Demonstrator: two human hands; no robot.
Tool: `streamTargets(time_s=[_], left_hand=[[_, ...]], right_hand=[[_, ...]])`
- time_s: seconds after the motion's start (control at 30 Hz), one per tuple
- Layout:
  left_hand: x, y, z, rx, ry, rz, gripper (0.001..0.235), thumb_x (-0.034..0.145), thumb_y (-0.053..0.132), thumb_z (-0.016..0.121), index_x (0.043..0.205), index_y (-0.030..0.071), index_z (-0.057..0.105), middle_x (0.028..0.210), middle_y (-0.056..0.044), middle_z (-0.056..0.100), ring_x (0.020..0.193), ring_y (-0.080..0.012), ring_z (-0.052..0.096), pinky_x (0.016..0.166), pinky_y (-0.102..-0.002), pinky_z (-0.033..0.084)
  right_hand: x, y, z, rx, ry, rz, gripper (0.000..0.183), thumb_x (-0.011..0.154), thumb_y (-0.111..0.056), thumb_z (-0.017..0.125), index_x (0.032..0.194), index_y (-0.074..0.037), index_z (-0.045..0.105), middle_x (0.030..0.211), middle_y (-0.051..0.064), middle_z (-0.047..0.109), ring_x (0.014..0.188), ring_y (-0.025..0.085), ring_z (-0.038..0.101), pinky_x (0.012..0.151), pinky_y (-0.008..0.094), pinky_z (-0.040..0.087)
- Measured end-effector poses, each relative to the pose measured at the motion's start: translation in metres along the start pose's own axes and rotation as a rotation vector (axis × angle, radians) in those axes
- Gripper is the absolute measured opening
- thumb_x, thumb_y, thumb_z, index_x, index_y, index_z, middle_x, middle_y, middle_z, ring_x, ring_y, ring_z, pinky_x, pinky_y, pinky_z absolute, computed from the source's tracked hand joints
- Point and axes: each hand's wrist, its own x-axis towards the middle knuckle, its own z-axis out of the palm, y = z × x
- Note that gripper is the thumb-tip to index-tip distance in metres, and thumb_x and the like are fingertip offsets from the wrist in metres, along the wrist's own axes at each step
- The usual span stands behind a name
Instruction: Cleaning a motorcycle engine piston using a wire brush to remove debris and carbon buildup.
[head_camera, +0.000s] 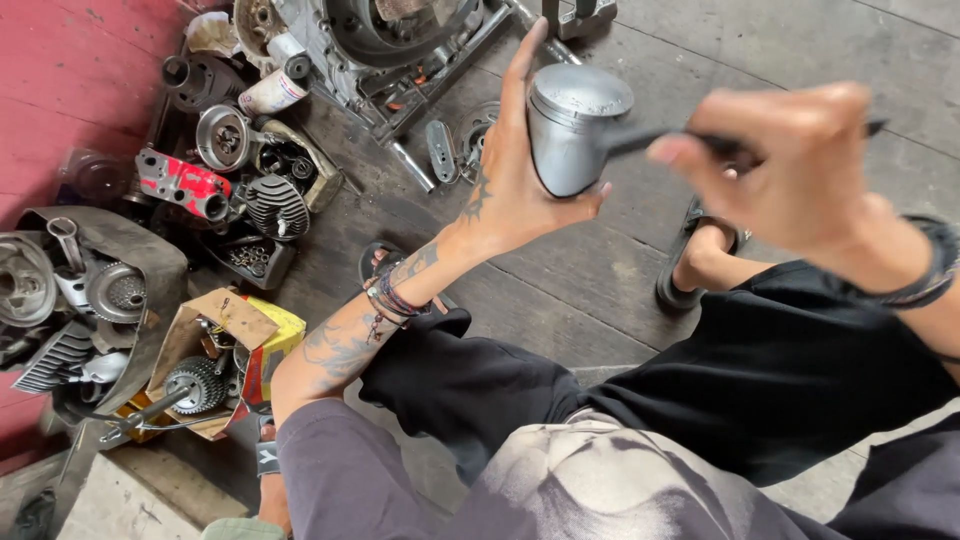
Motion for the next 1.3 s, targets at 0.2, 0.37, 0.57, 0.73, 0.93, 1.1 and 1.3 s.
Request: streamTargets(time_s=[0.2, 0.37, 0.57, 0.73, 0.93, 1.1, 1.3], left_hand=[[0.002, -0.002, -0.006, -0.158, -0.11, -0.03, 0.13, 0.07, 0.013, 0.094, 0.166, 0.022, 0.007, 0.151, -0.014, 0.06, 0.135, -0.0304, 0.069, 0.118, -0.039, 0.057], [0.003, 0.003, -0.005, -0.037, -0.102, 0.008, 0.129, 0.074, 0.025, 0.101, 0.165, 0.016, 0.01, 0.158, -0.015, 0.052, 0.142, -0.0317, 0.066, 0.126, -0.042, 0.054], [0.006, 0.016, -0.006, 0.112, 0.022, 0.05, 0.117, 0.065, 0.019, 0.099, 0.158, 0.019, 0.029, 0.148, -0.006, 0.055, 0.126, -0.0233, 0.069, 0.115, -0.036, 0.058], [0.003, 0.016, 0.001, 0.147, 0.079, 0.058, 0.109, 0.068, 0.011, 0.091, 0.157, 0.018, 0.029, 0.144, -0.007, 0.052, 0.131, -0.0269, 0.063, 0.12, -0.039, 0.054], [0.004, 0.018, 0.001, 0.189, 0.142, 0.041, 0.108, 0.071, 0.011, 0.089, 0.161, 0.016, 0.029, 0.142, -0.008, 0.051, 0.127, -0.0245, 0.063, 0.116, -0.037, 0.056], [0.008, 0.012, -0.002, 0.129, 0.142, 0.065, 0.105, 0.07, 0.015, 0.094, 0.157, 0.016, 0.034, 0.163, -0.006, 0.04, 0.152, -0.0288, 0.053, 0.136, -0.044, 0.048], [0.009, 0.011, 0.0, -0.074, 0.127, 0.014, 0.102, 0.07, 0.014, 0.089, 0.155, 0.015, 0.034, 0.14, -0.008, 0.066, 0.121, -0.0225, 0.073, 0.111, -0.034, 0.06]], right_hand=[[0.004, -0.003, 0.004, 0.04, -0.043, -0.04, 0.055, 0.106, -0.024, 0.08, 0.06, -0.008, 0.055, 0.045, -0.004, 0.042, 0.036, 0.012, 0.031, 0.04, 0.029, 0.019], [0.002, -0.006, -0.004, -0.001, -0.023, -0.002, 0.052, 0.109, -0.026, 0.081, 0.066, -0.004, 0.06, 0.048, -0.002, 0.044, 0.038, 0.014, 0.032, 0.044, 0.031, 0.022], [-0.003, -0.007, -0.004, -0.014, -0.036, 0.023, 0.048, 0.107, -0.024, 0.086, 0.071, -0.003, 0.062, 0.049, -0.003, 0.044, 0.039, 0.015, 0.034, 0.045, 0.03, 0.023], [-0.003, 0.001, -0.004, -0.005, -0.011, 0.064, 0.055, 0.111, -0.022, 0.09, 0.069, -0.001, 0.059, 0.048, -0.001, 0.04, 0.042, 0.015, 0.031, 0.049, 0.03, 0.022], [-0.002, -0.001, 0.004, -0.037, 0.0, 0.008, 0.052, 0.112, -0.019, 0.078, 0.07, -0.004, 0.054, 0.049, 0.0, 0.041, 0.039, 0.016, 0.03, 0.045, 0.034, 0.022], [0.005, 0.0, 0.003, 0.153, -0.096, 0.11, 0.037, 0.106, -0.005, 0.073, 0.076, 0.002, 0.052, 0.048, 0.004, 0.039, 0.039, 0.017, 0.028, 0.045, 0.032, 0.025], [0.009, 0.015, 0.007, 0.327, -0.123, 0.192, 0.033, 0.104, 0.0, 0.065, 0.073, 0.005, 0.053, 0.05, 0.004, 0.038, 0.043, 0.014, 0.025, 0.043, 0.03, 0.02]])
